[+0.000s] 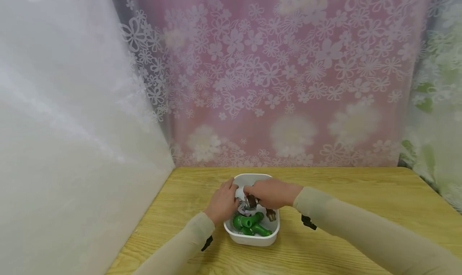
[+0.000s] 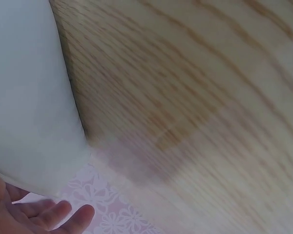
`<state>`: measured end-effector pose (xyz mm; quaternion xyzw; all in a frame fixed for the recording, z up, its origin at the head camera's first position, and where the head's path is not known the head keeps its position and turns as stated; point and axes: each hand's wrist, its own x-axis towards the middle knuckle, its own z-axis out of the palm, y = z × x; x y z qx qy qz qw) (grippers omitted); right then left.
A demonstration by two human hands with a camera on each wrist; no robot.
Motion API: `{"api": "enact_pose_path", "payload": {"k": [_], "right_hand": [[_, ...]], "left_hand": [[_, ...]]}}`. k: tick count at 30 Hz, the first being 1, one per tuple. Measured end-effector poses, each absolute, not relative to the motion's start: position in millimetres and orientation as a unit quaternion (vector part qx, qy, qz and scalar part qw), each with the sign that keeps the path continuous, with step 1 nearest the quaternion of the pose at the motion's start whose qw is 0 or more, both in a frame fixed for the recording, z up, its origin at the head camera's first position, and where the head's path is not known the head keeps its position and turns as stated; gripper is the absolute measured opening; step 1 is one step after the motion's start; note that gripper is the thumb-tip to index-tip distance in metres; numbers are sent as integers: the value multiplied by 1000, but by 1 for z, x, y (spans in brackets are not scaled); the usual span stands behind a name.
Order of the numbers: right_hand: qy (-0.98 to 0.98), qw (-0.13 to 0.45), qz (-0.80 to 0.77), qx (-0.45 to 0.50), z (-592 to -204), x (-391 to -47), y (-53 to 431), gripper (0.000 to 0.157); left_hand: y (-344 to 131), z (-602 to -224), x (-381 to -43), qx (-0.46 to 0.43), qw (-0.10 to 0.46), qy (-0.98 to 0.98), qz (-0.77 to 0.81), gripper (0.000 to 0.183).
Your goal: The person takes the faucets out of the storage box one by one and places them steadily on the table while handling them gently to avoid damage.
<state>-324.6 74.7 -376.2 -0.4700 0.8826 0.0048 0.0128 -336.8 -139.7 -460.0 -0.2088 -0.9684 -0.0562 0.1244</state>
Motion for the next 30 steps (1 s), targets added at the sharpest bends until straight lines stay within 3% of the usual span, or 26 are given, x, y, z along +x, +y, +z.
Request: {"api": "enact_pose_path", "payload": {"k": [15, 30], "right_hand": [[898, 17, -11, -439, -355, -314, 105, 30], [920, 45, -73, -383, -369, -315, 161, 28]], "left_hand": [[-140, -457, -335, -196, 105, -972, -74, 46], [-140, -457, -339, -185, 88, -975, -82, 49]]}}
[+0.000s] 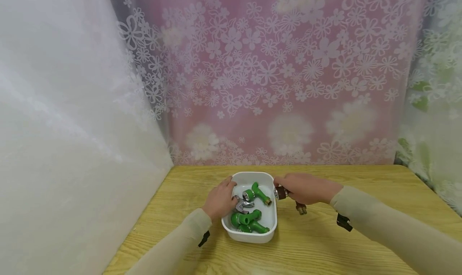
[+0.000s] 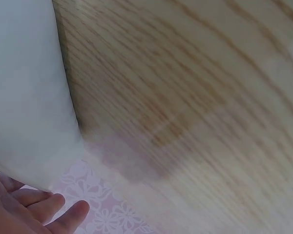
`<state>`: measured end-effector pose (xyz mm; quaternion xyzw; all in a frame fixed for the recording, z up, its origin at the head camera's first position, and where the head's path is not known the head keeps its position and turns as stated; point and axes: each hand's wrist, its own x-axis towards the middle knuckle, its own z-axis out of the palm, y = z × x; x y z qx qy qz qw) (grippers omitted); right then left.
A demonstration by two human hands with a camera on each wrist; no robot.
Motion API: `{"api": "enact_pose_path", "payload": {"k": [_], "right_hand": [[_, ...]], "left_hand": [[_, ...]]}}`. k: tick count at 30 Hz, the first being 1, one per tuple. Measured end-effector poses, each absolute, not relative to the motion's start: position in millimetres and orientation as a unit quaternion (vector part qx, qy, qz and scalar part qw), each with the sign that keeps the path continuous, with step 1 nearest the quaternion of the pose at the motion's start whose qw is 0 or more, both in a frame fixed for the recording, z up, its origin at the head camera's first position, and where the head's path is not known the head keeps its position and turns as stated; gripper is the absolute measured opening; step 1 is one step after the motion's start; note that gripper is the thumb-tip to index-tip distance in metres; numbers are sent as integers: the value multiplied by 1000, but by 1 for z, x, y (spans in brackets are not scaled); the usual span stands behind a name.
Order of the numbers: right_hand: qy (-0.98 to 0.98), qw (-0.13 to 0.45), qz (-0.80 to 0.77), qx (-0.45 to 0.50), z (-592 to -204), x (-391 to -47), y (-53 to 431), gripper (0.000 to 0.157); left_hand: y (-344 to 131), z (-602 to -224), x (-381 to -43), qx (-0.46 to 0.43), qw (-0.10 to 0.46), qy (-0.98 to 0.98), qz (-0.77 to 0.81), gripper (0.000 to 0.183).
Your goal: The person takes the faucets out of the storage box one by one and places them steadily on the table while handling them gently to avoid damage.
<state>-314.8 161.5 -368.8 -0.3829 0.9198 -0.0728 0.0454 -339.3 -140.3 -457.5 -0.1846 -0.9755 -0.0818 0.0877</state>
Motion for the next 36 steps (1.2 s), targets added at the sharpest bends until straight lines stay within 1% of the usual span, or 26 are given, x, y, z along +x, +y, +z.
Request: {"api": "enact_pose_path", "payload": {"k": [9, 12, 16, 21, 27, 32, 36], "right_hand": [[930, 70, -72, -355, -387, -316, 181, 24], [931, 83, -76, -346, -397, -318, 184, 24], [934, 84, -70, -340, -407, -321, 184, 26], [936, 82, -72, -333, -417, -325, 181, 29], [932, 65, -72, -350, -428, -330, 178, 27], [924, 49, -83, -371, -436, -335, 176, 22], [926, 37, -84, -367, -440, -339, 174, 25]], "left_hand": [[-139, -456, -340, -192, 83, -975, -76, 49], [-140, -457, -341, -194, 87, -974, -74, 48], [-139, -458, -340, -193, 88, -974, -80, 48], [-137, -458, -337, -191, 84, -974, -91, 48], [-138, -459, -336, -187, 84, -975, -87, 50], [-138, -458, -335, -191, 99, -973, -89, 50], [-138, -457, -335, -187, 117, -972, -86, 46]]}}
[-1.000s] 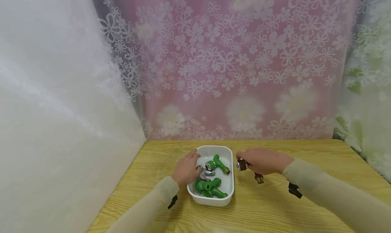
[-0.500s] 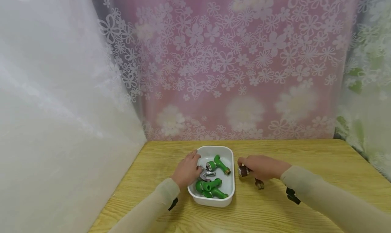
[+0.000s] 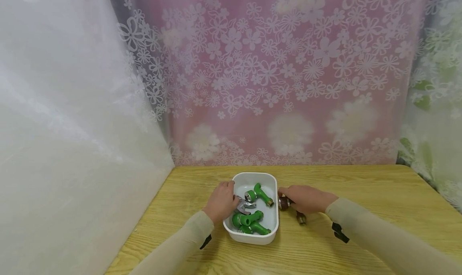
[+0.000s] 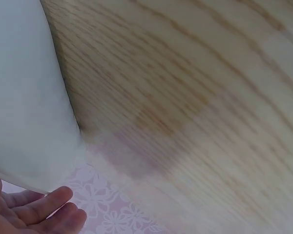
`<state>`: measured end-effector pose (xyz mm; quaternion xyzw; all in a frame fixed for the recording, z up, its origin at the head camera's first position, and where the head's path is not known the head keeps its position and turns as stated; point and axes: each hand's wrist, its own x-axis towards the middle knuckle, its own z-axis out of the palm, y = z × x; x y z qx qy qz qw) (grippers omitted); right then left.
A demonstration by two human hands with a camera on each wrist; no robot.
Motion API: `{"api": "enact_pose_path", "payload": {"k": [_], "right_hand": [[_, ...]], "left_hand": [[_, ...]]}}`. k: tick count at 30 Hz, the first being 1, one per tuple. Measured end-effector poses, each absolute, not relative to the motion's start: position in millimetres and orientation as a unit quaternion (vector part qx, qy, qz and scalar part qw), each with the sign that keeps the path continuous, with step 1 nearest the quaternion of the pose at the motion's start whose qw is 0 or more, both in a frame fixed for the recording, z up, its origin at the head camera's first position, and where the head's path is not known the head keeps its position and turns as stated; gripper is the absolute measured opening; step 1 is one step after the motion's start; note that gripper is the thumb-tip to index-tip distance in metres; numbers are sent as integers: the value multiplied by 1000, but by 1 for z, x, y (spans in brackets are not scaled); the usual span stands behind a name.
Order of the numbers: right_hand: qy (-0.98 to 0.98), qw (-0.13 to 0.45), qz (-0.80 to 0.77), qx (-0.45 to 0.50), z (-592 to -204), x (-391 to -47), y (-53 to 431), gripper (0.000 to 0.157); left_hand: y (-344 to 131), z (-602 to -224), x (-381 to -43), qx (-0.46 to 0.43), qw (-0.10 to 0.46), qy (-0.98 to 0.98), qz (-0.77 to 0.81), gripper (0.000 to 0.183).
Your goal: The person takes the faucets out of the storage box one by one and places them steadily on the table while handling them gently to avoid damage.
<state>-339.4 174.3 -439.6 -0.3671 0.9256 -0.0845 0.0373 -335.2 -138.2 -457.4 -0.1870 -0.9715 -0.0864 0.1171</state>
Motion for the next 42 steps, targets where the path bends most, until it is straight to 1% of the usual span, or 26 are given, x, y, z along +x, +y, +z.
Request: {"api": "enact_pose_path", "payload": {"k": [4, 10, 14, 20, 26, 42], "right_hand": [[932, 25, -69, -355, -443, -341, 173, 34], [930, 6, -64, -361, -445, -340, 172, 33], [928, -13, -56, -367, -445, -338, 174, 38], [925, -59, -28, -374, -448, -337, 177, 22], [928, -55, -39, -366, -451, -337, 176, 15], [932, -43, -48, -357, -453, -342, 173, 16]], "left_hand": [[-137, -457, -335, -183, 122, -972, -80, 44], [-136, -456, -334, -167, 105, -976, -88, 46], [-136, -458, -334, -163, 106, -977, -91, 45], [-136, -461, -334, -162, 116, -976, -85, 46], [-135, -460, -333, -156, 116, -977, -92, 43], [-136, -459, -332, -145, 132, -977, -83, 43]]}}
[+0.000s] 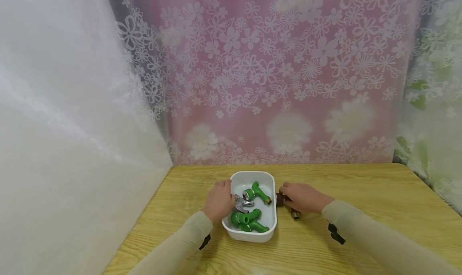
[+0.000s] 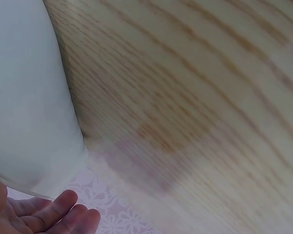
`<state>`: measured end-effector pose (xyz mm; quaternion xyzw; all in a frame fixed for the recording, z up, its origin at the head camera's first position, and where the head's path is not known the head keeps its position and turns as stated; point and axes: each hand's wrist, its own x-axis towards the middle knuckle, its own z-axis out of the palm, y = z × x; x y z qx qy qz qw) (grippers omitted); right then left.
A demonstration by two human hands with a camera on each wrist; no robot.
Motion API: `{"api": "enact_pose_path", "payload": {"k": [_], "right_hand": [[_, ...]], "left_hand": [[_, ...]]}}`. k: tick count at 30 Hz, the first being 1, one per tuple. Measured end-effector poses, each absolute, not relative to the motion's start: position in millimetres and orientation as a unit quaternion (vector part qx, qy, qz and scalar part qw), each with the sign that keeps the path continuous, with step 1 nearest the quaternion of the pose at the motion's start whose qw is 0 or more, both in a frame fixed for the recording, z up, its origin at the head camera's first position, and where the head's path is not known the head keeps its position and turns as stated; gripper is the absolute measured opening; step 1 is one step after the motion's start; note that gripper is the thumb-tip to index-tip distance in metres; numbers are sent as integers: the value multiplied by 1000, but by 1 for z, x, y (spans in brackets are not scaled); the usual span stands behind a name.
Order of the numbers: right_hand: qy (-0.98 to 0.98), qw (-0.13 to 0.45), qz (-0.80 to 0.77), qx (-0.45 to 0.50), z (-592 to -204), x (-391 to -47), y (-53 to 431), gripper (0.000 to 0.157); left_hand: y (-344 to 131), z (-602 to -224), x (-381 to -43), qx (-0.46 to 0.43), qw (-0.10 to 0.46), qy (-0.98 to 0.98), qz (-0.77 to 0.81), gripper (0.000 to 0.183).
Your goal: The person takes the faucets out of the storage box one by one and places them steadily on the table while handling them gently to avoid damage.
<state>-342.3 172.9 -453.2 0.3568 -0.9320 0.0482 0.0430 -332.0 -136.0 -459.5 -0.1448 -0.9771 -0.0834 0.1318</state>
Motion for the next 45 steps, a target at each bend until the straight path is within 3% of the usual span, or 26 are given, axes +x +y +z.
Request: {"api": "enact_pose_path", "payload": {"k": [9, 19, 34, 45], "right_hand": [[-933, 45, 40, 354, -454, -346, 172, 19], [-935, 50, 10, 350, -441, -338, 177, 37], [-912, 83, 15, 402, -400, -325, 169, 21], [-897, 20, -16, 441, -375, -315, 125, 36]], "left_hand": [[-137, -457, -330, -138, 131, -978, -86, 44], [-136, -457, -332, -140, 132, -977, -86, 45], [-136, -456, -332, -133, 126, -980, -76, 44], [-136, -457, -331, -128, 131, -980, -72, 45]]}}
